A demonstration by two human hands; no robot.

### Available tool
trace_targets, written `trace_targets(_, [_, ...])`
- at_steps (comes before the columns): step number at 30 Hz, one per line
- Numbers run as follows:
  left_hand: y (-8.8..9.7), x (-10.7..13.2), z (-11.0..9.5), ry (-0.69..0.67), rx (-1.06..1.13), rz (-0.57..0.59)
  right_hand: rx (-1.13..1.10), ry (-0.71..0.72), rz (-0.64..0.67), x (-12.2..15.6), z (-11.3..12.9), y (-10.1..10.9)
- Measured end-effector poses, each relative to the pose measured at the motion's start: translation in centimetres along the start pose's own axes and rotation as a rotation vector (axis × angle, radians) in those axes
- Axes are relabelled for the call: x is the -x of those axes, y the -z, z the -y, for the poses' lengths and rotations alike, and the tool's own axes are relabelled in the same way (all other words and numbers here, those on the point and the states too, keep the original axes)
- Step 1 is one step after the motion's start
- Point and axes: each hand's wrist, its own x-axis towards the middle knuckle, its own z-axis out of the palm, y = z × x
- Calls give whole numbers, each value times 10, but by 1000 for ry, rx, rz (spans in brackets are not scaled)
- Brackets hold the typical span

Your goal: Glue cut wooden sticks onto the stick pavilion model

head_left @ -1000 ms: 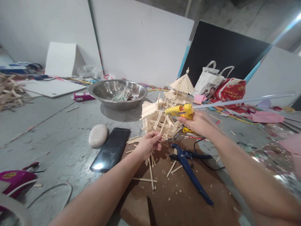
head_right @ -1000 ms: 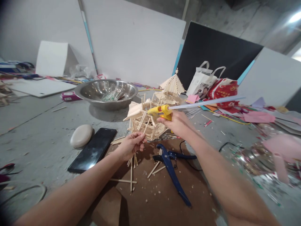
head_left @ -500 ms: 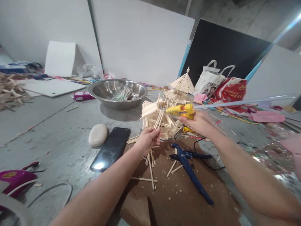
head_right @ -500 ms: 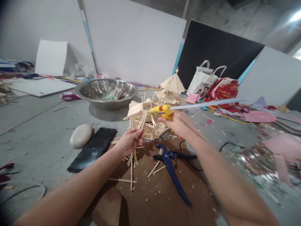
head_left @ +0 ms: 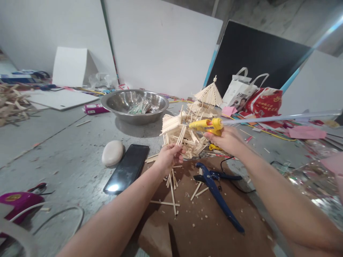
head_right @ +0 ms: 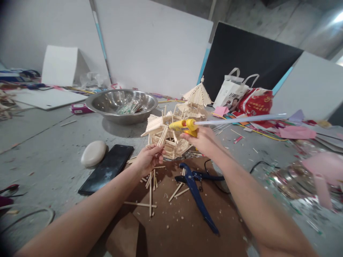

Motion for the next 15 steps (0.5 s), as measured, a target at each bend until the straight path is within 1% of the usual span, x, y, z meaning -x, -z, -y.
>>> trace_targets(10, [1,-2,-1,-18,-10,13,36,6,4,-1,0,-3])
trace_targets(15, [0,0,-1,-17,-2,-2,35,-29,3,-1,0,-4])
